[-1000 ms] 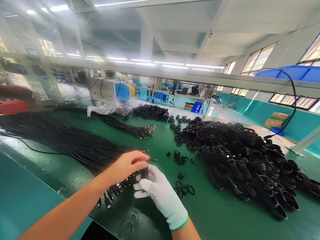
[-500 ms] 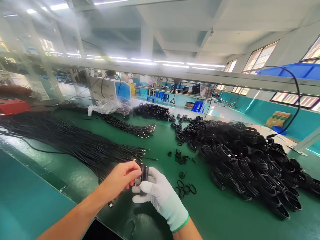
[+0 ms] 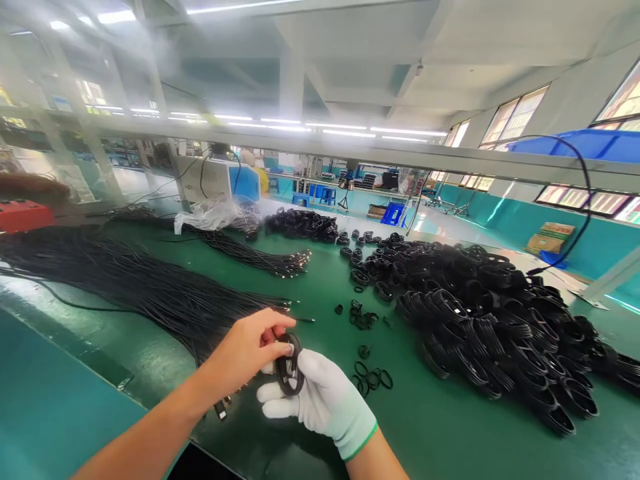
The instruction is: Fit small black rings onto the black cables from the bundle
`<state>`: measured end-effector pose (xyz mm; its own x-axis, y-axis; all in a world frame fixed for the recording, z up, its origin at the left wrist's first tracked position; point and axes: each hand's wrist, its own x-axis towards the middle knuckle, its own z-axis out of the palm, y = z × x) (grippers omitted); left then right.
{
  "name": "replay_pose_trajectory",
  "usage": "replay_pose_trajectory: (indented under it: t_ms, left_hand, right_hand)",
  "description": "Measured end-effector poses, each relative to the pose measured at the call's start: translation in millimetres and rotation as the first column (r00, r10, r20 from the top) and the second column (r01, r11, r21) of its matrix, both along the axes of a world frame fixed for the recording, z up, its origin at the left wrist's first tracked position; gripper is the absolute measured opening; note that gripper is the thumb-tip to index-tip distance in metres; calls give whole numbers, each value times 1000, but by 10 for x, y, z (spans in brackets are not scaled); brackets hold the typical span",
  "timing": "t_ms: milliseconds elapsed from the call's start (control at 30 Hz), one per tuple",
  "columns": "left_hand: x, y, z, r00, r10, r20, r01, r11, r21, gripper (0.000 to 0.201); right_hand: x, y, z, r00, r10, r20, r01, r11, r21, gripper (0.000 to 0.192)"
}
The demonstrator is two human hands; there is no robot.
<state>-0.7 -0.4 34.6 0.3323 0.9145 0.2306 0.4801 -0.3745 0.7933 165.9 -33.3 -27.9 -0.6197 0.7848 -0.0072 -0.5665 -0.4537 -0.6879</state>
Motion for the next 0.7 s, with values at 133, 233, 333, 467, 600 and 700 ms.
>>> replay_pose_trajectory:
  t_ms: [133, 233, 333, 467, 600, 700]
  left_hand:
    - [-142, 45, 153, 985, 127, 117, -120, 991, -61, 24]
    - [-139, 44, 97, 988, 116, 102, -114, 993, -30, 23]
    - [-36, -6, 11, 994, -35, 100, 33, 999, 24, 32]
    - [52, -34, -38, 991, -38, 129, 46, 997, -61, 29]
    - [20, -42, -49, 992, 17, 127, -7, 997, -82, 22]
    - [-4, -36, -56, 995, 7, 104, -1, 998, -64, 21]
  right_hand:
    - [118, 41, 80, 994, -49, -94, 50, 999, 18, 51]
    - [117, 56, 163, 996, -29, -88, 29, 1000, 0, 47]
    - [72, 50, 156, 995, -14, -95, 10, 999, -44, 42]
    - [57, 38, 97, 996, -54, -69, 52, 998, -25, 35]
    - [86, 43, 128, 998, -55, -30, 52, 993, -103, 36]
    - [95, 51, 173, 996, -55, -69, 48, 994, -95, 35]
